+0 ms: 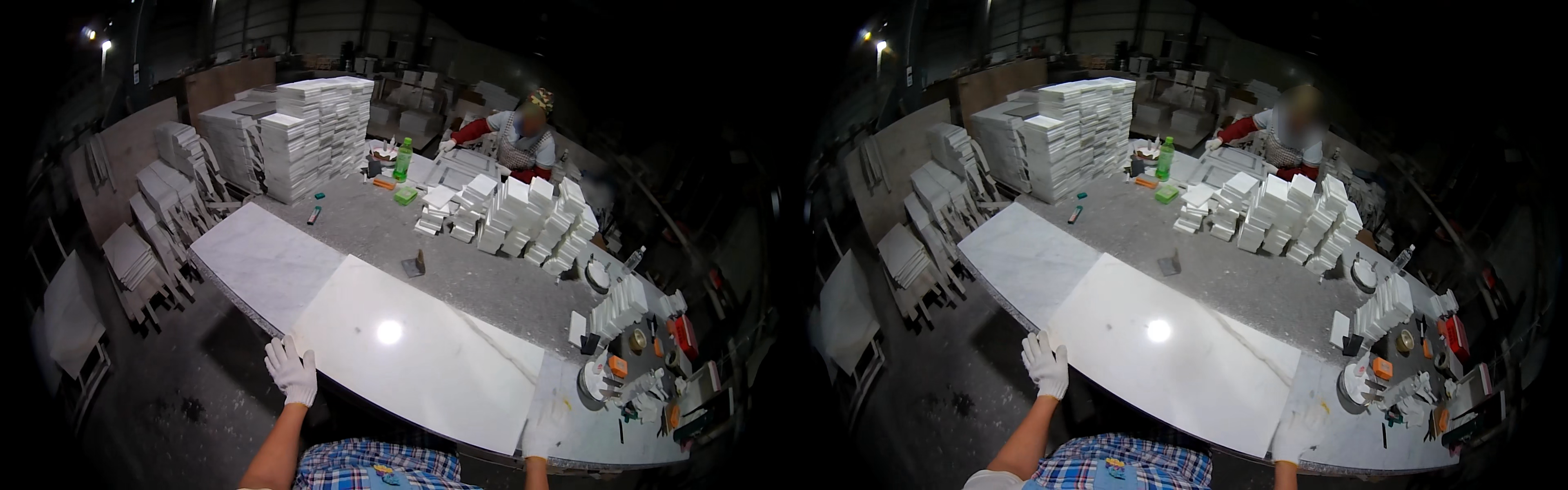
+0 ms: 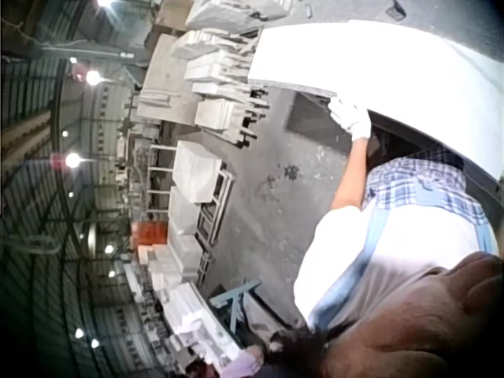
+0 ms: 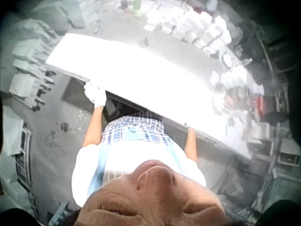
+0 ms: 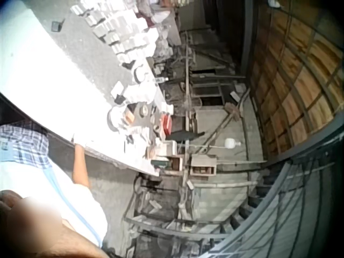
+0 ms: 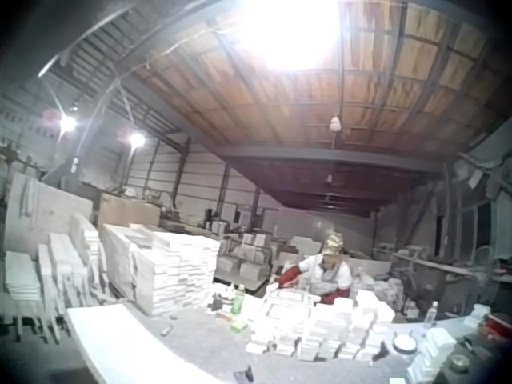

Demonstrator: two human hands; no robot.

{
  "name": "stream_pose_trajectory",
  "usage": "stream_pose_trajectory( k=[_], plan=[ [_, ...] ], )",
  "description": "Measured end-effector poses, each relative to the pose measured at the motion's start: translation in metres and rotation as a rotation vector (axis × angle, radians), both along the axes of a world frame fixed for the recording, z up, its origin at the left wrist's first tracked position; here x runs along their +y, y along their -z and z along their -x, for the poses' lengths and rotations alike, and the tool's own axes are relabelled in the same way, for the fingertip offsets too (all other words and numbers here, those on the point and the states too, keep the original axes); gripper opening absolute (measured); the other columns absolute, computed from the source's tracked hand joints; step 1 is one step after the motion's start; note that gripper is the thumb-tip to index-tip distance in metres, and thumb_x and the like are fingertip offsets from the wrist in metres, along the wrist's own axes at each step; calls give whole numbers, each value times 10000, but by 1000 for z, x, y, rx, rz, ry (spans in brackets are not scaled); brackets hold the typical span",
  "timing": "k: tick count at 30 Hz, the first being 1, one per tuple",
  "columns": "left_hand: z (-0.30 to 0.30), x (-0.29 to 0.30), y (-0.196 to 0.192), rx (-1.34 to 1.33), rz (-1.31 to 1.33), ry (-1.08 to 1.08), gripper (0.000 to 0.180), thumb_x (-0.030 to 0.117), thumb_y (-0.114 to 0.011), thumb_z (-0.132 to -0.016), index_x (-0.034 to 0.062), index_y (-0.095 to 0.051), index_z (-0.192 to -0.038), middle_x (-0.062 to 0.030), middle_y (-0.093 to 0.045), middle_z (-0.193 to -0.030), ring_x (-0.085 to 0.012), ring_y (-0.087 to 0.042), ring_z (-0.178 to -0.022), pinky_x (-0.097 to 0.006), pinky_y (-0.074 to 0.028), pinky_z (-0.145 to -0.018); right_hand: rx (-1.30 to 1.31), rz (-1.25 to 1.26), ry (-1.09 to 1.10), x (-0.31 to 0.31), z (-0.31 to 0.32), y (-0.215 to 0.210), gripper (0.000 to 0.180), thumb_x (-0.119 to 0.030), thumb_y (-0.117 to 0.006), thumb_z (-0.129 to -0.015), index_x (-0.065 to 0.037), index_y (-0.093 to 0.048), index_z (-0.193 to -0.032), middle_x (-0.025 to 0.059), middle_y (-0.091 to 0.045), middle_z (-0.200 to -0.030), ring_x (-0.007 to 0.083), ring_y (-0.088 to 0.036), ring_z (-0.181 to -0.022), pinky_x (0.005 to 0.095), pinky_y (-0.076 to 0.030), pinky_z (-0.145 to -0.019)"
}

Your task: The person cleans a large white tile with a cloth and then uses a utility knife to scrape its surface. They then walk to a stack of tiles, pick one up, and return to the table to clean it. Finally, they join with a coworker to assemble four patterned tiles into a larger square panel.

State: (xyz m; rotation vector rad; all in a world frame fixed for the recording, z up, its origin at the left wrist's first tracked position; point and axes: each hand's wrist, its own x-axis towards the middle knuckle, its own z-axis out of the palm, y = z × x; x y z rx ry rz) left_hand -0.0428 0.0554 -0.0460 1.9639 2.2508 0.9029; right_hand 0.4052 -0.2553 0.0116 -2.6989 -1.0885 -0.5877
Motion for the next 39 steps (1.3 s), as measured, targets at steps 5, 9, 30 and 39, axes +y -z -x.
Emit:
stream_pose_trajectory(
  k=[5, 9, 30, 39],
  plan=[
    [2, 6, -1, 55, 21, 28, 701, 458, -563, -930, 46, -421, -1479, -247, -382, -1530, -431, -310, -1432, -547, -233, -1175, 66, -270, -383, 62, 75, 3, 428, -196, -601, -875, -14, -622, -1262, 241, -583, -1312, 411, -509, -1239, 522, -355, -1101],
    [21, 7, 7, 87, -1, 16, 702, 453, -557, -931, 33, -417, -1475, -249, -389, -1520, -437, -340, -1407, -545, -257, -1159, 344, -340, -667, 114, 178, -24, 324, -170, -679, -865, -22, -700, -1153, 202, -695, -1120, 395, -635, -1061, 471, -480, -979],
    [311, -123, 145, -295, 1008, 140, 453, 412, -638, -874, 50, -641, -1146, -226, -652, -1145, -404, -631, -1066, -496, -499, -925, 758, 311, -1535, 344, 494, -58, 337, -311, -616, -964, -133, -670, -1246, 92, -700, -753, 272, -686, -687, 379, -538, -631],
    [479, -169, 225, -254, 1262, 42, 428, 350, -340, -1044, 130, -611, -1293, -199, -555, -1394, -397, -507, -1293, -497, -405, -1081, 651, 433, -1820, 453, 621, -40, 324, -344, -562, -985, -162, -668, -1231, 116, -706, -801, 311, -689, -727, 419, -563, -666]
  ],
)
